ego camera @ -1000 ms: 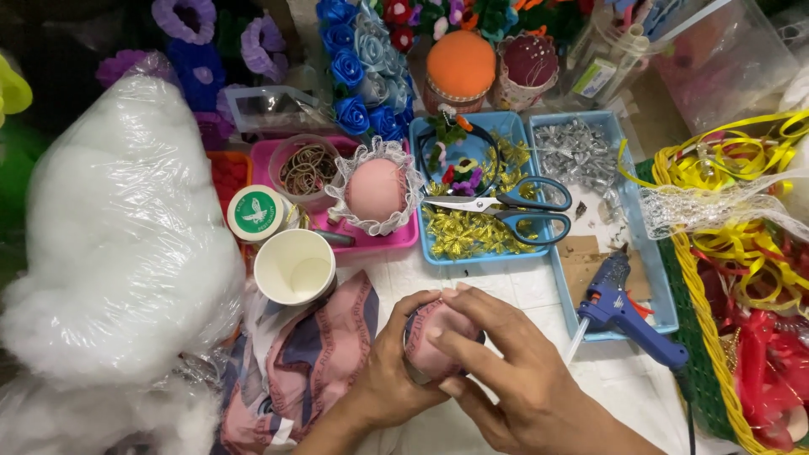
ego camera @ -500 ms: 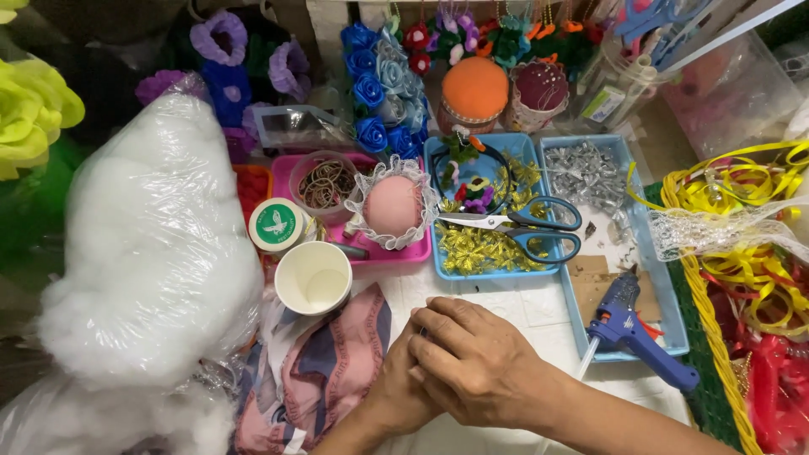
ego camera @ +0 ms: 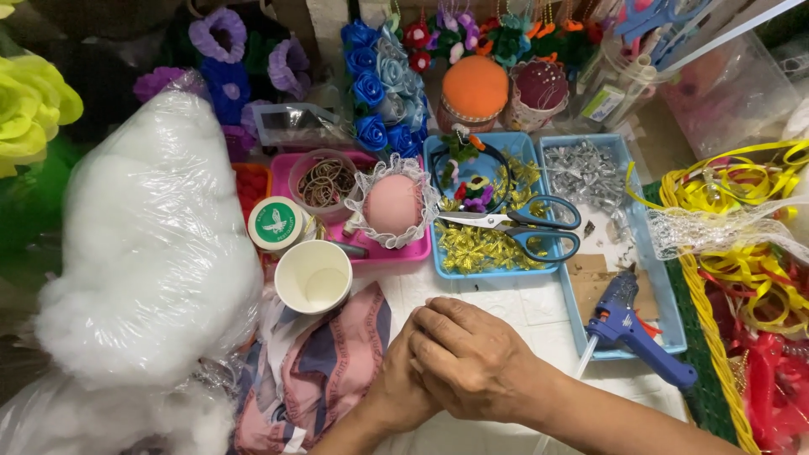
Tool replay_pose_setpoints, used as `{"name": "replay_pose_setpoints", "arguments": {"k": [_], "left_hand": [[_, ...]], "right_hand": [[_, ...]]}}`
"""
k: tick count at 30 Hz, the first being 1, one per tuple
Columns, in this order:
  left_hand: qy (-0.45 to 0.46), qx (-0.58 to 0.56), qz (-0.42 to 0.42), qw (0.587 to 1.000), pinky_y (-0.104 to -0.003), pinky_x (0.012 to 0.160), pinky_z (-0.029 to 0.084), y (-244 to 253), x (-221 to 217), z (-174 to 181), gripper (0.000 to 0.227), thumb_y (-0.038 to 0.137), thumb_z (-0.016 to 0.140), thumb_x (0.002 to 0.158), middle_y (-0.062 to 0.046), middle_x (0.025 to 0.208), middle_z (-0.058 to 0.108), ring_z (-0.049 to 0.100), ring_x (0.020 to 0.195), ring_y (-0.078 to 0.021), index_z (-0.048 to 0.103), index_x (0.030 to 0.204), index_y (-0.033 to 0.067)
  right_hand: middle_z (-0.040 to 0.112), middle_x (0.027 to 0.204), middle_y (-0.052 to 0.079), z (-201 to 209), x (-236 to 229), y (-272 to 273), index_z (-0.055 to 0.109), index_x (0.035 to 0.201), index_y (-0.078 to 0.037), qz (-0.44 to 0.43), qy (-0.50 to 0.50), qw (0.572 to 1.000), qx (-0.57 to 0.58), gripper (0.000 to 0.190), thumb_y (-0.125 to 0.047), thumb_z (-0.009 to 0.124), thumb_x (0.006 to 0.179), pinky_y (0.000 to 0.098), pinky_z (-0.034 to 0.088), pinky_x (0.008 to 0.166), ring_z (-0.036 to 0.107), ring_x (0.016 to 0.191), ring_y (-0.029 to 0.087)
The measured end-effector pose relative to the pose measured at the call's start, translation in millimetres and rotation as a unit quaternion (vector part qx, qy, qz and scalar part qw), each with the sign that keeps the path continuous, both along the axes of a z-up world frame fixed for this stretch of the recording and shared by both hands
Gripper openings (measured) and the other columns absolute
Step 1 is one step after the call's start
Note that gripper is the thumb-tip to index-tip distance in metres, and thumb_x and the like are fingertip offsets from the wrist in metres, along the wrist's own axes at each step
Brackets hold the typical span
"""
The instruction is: Decorating a small pink ball by applying hot glue and placing it into a decorative base, then trimming excess material with scissors.
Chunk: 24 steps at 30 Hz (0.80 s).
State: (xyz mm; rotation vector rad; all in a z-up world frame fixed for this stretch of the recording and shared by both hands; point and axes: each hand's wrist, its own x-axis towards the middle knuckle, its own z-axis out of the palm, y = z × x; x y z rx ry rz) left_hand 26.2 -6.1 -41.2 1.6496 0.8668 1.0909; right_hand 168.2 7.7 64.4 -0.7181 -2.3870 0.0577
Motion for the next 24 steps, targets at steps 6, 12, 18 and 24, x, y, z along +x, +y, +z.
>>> {"name": "replay_pose_setpoints", "arguments": {"k": [6,12,18,24], "left_hand": [[0.067,-0.079,-0.013,0.995,-0.043,0.096,0.060,-0.1,-3.7,3.0,0.070,0.039,0.075,0.077,-0.018,0.133,0.067,0.068,0.125,-0.0293,0.055,0.135,0.0050],[-0.039,-0.109,-0.044,0.992,-0.033,0.112,0.045,0.9,-5.4,19.8,0.098,0.029,0.091,0.067,-0.011,0.142,0.057,0.060,0.130,-0.0230,0.039,0.147,0.0085],[-0.032,-0.080,-0.049,0.995,-0.037,0.114,0.043,-0.1,-8.2,22.6,0.108,0.029,0.093,0.067,-0.014,0.149,0.054,0.058,0.135,-0.0255,0.030,0.152,0.0077],[-0.032,-0.043,-0.044,0.998,-0.037,0.123,0.033,2.5,-14.8,36.7,0.105,0.045,0.091,0.068,-0.012,0.153,0.047,0.045,0.146,-0.0260,0.038,0.150,0.0068]], "right_hand": [[0.057,0.131,0.031,14.0,11.1,-4.3,0.059,0.125,0.002,-0.006,-0.037,0.993,-0.108,0.044,-0.034,0.049,0.102,0.0526,0.049,0.103,0.061,0.117,0.045],[0.053,0.150,0.018,37.5,58.3,-16.0,0.051,0.145,-0.009,-0.106,0.059,0.942,-0.314,0.055,-0.044,0.033,0.106,0.0456,0.042,0.112,0.053,0.141,0.032],[0.062,0.146,0.011,14.0,73.7,-41.8,0.053,0.144,-0.009,-0.173,0.102,0.916,-0.348,0.047,-0.026,0.053,0.100,0.0405,0.042,0.112,0.059,0.136,0.026],[0.065,0.140,0.013,-4.9,77.6,-59.6,0.053,0.145,-0.009,-0.182,0.137,0.905,-0.360,0.047,-0.026,0.050,0.101,0.0396,0.045,0.109,0.062,0.133,0.027]]}}
